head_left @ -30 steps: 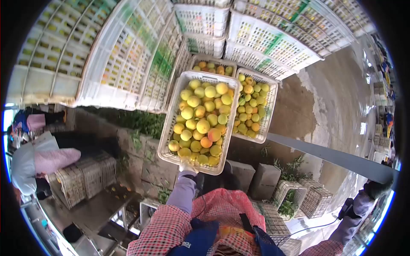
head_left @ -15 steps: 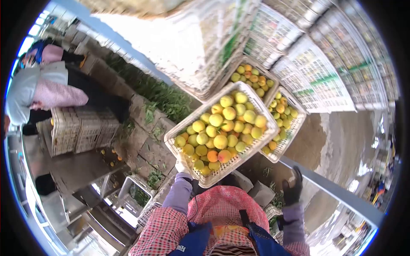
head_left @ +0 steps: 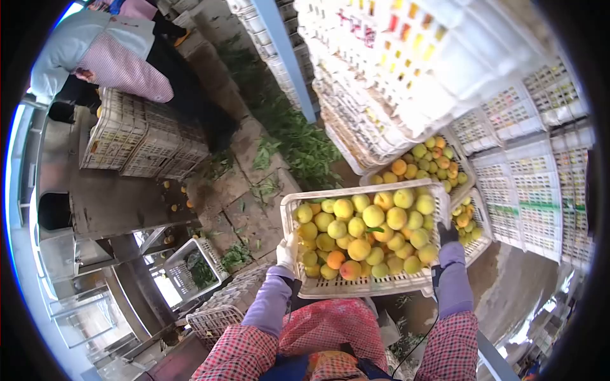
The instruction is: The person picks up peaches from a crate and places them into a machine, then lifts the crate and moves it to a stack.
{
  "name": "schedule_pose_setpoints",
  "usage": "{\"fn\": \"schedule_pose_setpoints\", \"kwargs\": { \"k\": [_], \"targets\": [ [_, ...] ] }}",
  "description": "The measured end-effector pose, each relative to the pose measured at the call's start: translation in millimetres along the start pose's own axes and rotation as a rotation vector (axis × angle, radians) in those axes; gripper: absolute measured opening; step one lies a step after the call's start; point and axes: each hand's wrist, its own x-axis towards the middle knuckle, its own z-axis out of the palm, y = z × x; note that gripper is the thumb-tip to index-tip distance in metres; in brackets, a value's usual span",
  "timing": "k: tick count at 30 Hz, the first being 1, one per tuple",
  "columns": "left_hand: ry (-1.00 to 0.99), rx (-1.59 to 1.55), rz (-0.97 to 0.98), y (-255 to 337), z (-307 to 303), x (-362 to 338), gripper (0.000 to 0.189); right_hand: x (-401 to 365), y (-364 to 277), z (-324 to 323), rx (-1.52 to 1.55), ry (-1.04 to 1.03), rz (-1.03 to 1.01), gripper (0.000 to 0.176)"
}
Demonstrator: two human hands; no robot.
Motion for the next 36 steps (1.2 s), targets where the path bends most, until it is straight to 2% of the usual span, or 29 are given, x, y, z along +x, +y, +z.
{"fn": "schedule_pose_setpoints", "kwargs": {
  "k": [1, 3, 5, 6, 7, 8, 11, 14, 17, 18, 21, 22, 23, 24, 27, 29, 33, 36],
  "targets": [
    [-0.021, -0.014, -0.025, 6.0, 0.4, -1.4, 0.036, 12.8, 14.8, 15.2, -0.035, 0.119, -0.034, 0.073],
    [-0.038, -0.044, -0.045, 10.5, -1.1, -0.3, 0.032, 32.6, 46.7, 28.4, 0.165, 0.001, 0.061, 0.074],
    [-0.094, -0.147, 0.057, -9.6, -8.0, 11.7, 0.028, 5.6, 27.8, 5.7, -0.006, -0.056, 0.044, 0.078],
    [-0.082, -0.158, 0.076, -1.7, -4.2, 2.2, 0.027, 3.8, 43.2, 13.0, -0.009, 0.035, 0.004, 0.081],
    [-0.062, -0.173, 0.1, 16.0, -0.3, -18.5, 0.025, 12.6, 87.7, 38.3, -0.144, 0.303, -0.088, 0.076],
    [-0.11, -0.121, 0.097, 33.9, -3.7, -37.2, 0.028, 5.0, 103.0, 43.1, -0.117, 0.296, -0.062, 0.075],
    [-0.139, 0.143, 0.084, 72.3, -12.3, -93.0, 0.037, -18.7, 109.5, 50.8, 0.124, 0.078, 0.1, 0.073],
    [-0.147, 0.243, 0.149, 75.2, -32.3, -118.8, 0.04, -57.6, 119.3, 66.8, 0.329, -0.112, 0.231, 0.071],
    [-0.083, 0.353, 0.061, 78.0, -59.2, -156.0, 0.04, -103.9, 146.3, 80.5, 0.486, -0.247, 0.354, 0.07],
    [-0.117, 0.379, 0.134, 77.1, -70.5, -164.3, 0.039, -114.0, 150.8, 83.5, 0.527, -0.279, 0.383, 0.069],
    [-0.015, 0.45, 0.234, 89.2, -82.7, -210.8, 0.038, -139.0, 163.9, 82.5, 0.62, -0.381, 0.451, 0.067],
    [-0.087, 0.414, 0.05, 102.1, -89.1, -229.5, 0.034, -140.5, 174.7, 74.7, 0.635, -0.405, 0.46, 0.067],
    [-0.066, 0.408, 0.23, 94.6, -96.6, -238.5, 0.03, -142.9, 184.2, 63.7, 0.611, -0.445, 0.469, 0.066],
    [-0.054, 0.387, 0.153, 106.1, -104.5, -260.6, 0.026, -139.2, 183.9, 61.2, 0.671, -0.401, 0.468, 0.05],
    [-0.013, 0.178, 0.024, 123.0, -132.0, -316.6, 0.023, -138.1, 148.7, 22.2, 0.603, -0.399, 0.451, 0.049],
    [0.035, 0.05, -0.006, 103.1, -156.8, -345.1, 0.022, -134.1, 118.1, -3.9, 0.541, -0.413, 0.406, 0.047],
    [0.081, -0.45, -0.017, 71.4, -198.2, -409.7, 0.019, -141.2, 31.2, -40.5, 0.417, -0.466, 0.269, 0.045],
    [0.294, -0.558, -0.004, 41.3, -217.0, -456.5, 0.017, -146.5, -36.8, -46.3, 0.337, -0.555, 0.113, 0.044]
  ]
}}
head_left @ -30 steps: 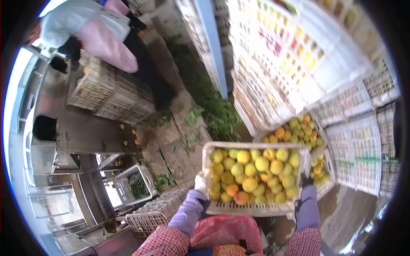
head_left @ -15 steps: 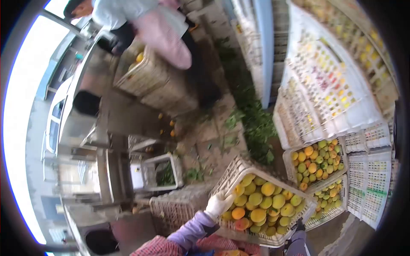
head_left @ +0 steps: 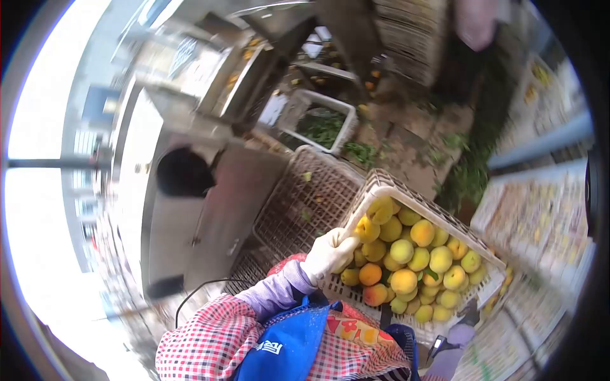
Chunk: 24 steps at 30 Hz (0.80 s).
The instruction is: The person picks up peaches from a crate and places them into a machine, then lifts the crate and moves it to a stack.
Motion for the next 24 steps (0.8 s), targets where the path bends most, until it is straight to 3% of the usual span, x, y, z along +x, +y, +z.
{"fn": "schedule_pose_setpoints", "kwargs": {
  "k": [2, 7, 9, 13, 16, 17, 19, 21, 23, 24],
  "targets": [
    [0.076, -0.085, 0.08, -8.2, -37.8, -24.2, 0.017, -15.8, -37.0, 19.1, -0.081, -0.071, -0.069, 0.043],
    [0.17, -0.486, 0.154, -129.2, -75.0, -98.6, 0.017, -46.3, -103.9, 53.4, -0.265, -0.292, -0.276, 0.04],
    [0.273, -0.439, 0.194, -165.3, -96.0, -128.8, 0.018, -63.7, -128.0, 77.9, -0.329, -0.388, -0.363, 0.039],
    [0.529, -0.392, 0.195, -195.4, -121.7, -211.9, 0.02, -129.9, -167.9, 145.3, -0.458, -0.587, -0.47, 0.037],
    [0.686, -0.629, 0.182, -194.1, -173.4, -313.6, 0.022, -214.3, -185.3, 212.8, -0.534, -0.743, -0.516, 0.036],
    [0.758, -0.645, 0.102, -180.0, -192.7, -279.8, 0.022, -225.4, -187.7, 257.3, -0.592, -0.774, -0.512, 0.035],
    [0.889, -0.686, 0.116, -196.2, -231.9, -301.1, 0.026, -258.1, -171.5, 313.6, -0.626, -0.877, -0.498, 0.034],
    [1.12, -0.342, 0.024, -266.5, -286.0, -310.9, 0.031, -289.5, -138.0, 362.9, -0.657, -0.993, -0.442, 0.033],
    [1.189, -0.642, -0.133, -280.4, -321.3, -336.7, 0.037, -317.5, -85.8, 402.8, -0.679, -1.136, -0.325, 0.033],
    [1.172, -0.734, -0.035, -306.8, -337.5, -344.5, 0.038, -335.0, -52.2, 415.6, -0.726, -1.172, -0.29, 0.032]
  ]
}}
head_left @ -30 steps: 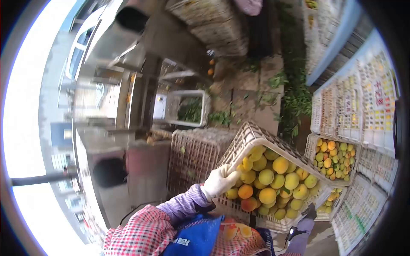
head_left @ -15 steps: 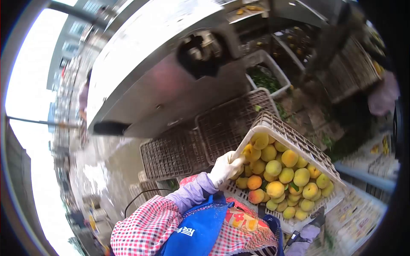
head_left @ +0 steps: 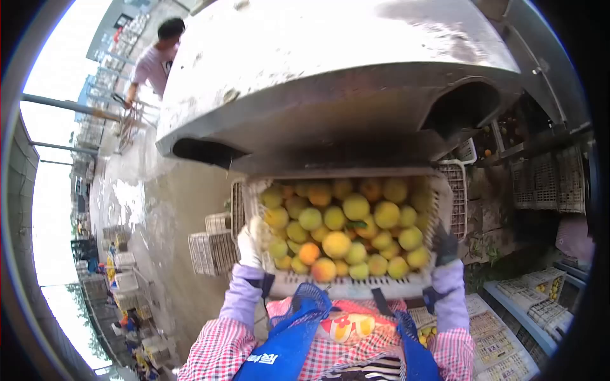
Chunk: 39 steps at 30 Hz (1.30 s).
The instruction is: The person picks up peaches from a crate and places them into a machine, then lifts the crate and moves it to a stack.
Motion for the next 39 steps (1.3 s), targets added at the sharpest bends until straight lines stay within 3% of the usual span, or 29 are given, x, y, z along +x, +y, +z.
{"fn": "schedule_pose_setpoints", "kwargs": {
  "k": [2, 3, 4, 6, 7, 8, 9, 10, 11, 12, 13, 14, 15, 17, 25, 27, 29, 31, 33, 35, 37, 38, 39],
  "targets": [
    [0.044, -0.193, 0.104, -67.6, -43.8, 89.2, 0.044, 0.1, 6.9, 85.7, -0.209, 0.008, 0.003, 0.035],
    [0.034, -0.155, 0.11, -68.9, -56.7, 115.2, 0.053, -4.4, 3.5, 133.5, -0.357, 0.039, -0.015, 0.039],
    [0.061, -0.004, -0.057, -49.4, -57.7, 126.0, 0.055, 0.0, 10.2, 167.6, -0.581, 0.097, -0.117, 0.047],
    [0.146, 0.137, -0.121, -92.1, -87.6, 200.3, 0.06, -17.0, -7.9, 232.8, -0.689, 0.132, -0.251, 0.044],
    [0.18, -0.001, -0.08, -74.0, -80.5, 188.5, 0.061, -20.6, -9.9, 250.1, -0.756, 0.128, -0.304, 0.044],
    [0.172, -0.218, -0.077, -71.5, -75.9, 184.3, 0.062, -20.0, -5.9, 252.8, -0.812, 0.11, -0.33, 0.045],
    [0.103, 0.006, -0.026, -82.7, -86.8, 190.2, 0.067, -16.4, -2.7, 247.4, -0.864, 0.091, -0.351, 0.046],
    [0.176, 0.09, 0.01, -78.6, -83.2, 184.8, 0.067, -13.1, 2.6, 241.5, -0.899, 0.066, -0.358, 0.046],
    [0.185, 0.256, 0.059, -116.7, -94.8, 215.8, 0.067, -9.6, 7.2, 232.3, -0.935, 0.045, -0.357, 0.047],
    [0.174, 0.516, -0.006, -90.1, -92.8, 204.8, 0.07, -5.6, 8.1, 221.6, -0.963, 0.037, -0.354, 0.048],
    [0.143, 0.499, 0.026, -84.7, -90.3, 198.8, 0.073, -5.5, 7.6, 210.6, -0.993, 0.04, -0.349, 0.048],
    [0.16, 0.311, -0.079, -91.6, -84.3, 210.8, 0.072, -5.4, 0.0, 198.3, -1.02, 0.044, -0.333, 0.049],
    [0.113, 0.455, -0.001, -93.7, -90.2, 212.5, 0.071, -5.4, -1.0, 190.2, -1.045, 0.048, -0.325, 0.05],
    [0.026, 0.387, -0.13, -46.7, -93.3, 178.4, 0.075, -2.4, -4.5, 180.8, -1.09, 0.059, -0.321, 0.051],
    [0.109, 0.434, 0.008, -72.0, -92.8, 185.6, 0.079, 32.0, -10.9, 193.4, -1.209, 0.134, -0.377, 0.056],
    [0.047, 0.407, -0.056, -62.0, -94.8, 183.1, 0.079, 35.6, -13.6, 201.3, -1.225, 0.173, -0.409, 0.058],
    [0.116, 0.448, 0.085, -78.7, -92.6, 191.1, 0.077, 34.7, -12.2, 200.7, -1.235, 0.22, -0.418, 0.059],
    [0.005, 0.111, -0.019, -100.7, -92.3, 206.2, 0.075, 27.9, -10.5, 190.8, -1.254, 0.27, -0.403, 0.06],
    [-0.051, 0.061, -0.033, -101.2, -100.4, 215.6, 0.074, 27.9, -9.3, 181.5, -1.258, 0.307, -0.4, 0.062],
    [0.018, 0.103, 0.159, -89.5, -110.0, 210.1, 0.071, 36.3, 0.3, 167.6, -1.241, 0.316, -0.383, 0.063],
    [-0.107, 0.079, -0.123, -61.6, -133.9, 216.9, 0.067, 48.6, 17.5, 154.6, -1.093, 0.276, -0.285, 0.065],
    [-0.048, 0.207, 0.097, -49.3, -146.0, 222.9, 0.062, 43.0, 26.4, 171.9, -0.873, 0.285, -0.071, 0.067],
    [-0.078, 0.063, 0.023, -52.0, -155.5, 234.1, 0.06, 36.6, 35.3, 190.0, -0.659, 0.333, 0.131, 0.07]
  ]
}}
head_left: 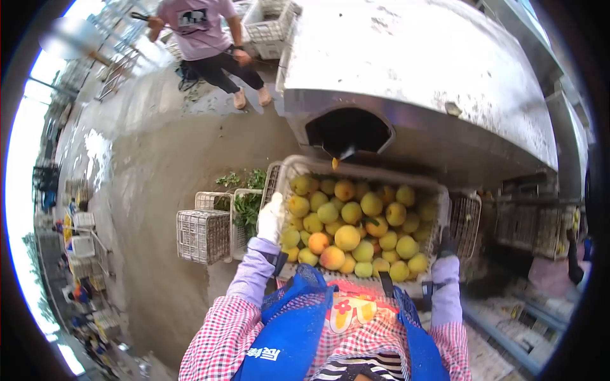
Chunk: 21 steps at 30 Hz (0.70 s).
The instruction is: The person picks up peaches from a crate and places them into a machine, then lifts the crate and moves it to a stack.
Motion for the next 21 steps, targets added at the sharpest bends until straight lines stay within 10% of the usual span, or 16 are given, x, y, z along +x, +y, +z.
{"fn": "schedule_pose_setpoints", "kwargs": {
  "k": [13, 16, 18, 20, 21],
  "targets": [
    [-0.023, -0.258, -0.231, -6.0, -48.7, 77.3, 0.056, -180.3, -84.1, 154.7, -0.817, 0.672, -0.768, 0.044],
    [0.696, 0.511, 0.812, -11.6, -36.7, 66.0, 0.039, -219.7, -103.1, 171.2, -0.866, 0.789, -1.235, 0.043],
    [0.412, 0.463, 0.946, 20.3, -33.8, 27.4, 0.038, -228.7, -112.4, 196.5, -0.863, 0.227, -1.32, 0.07],
    [0.084, 0.418, 1.196, 27.6, -9.8, -9.3, 0.036, -230.6, -107.6, 237.2, -0.74, 0.098, -1.362, 0.077],
    [-0.259, 0.572, 0.906, 19.6, 1.6, -27.0, 0.039, -224.7, -102.8, 249.6, -0.89, 0.096, -1.375, 0.079]
  ]
}}
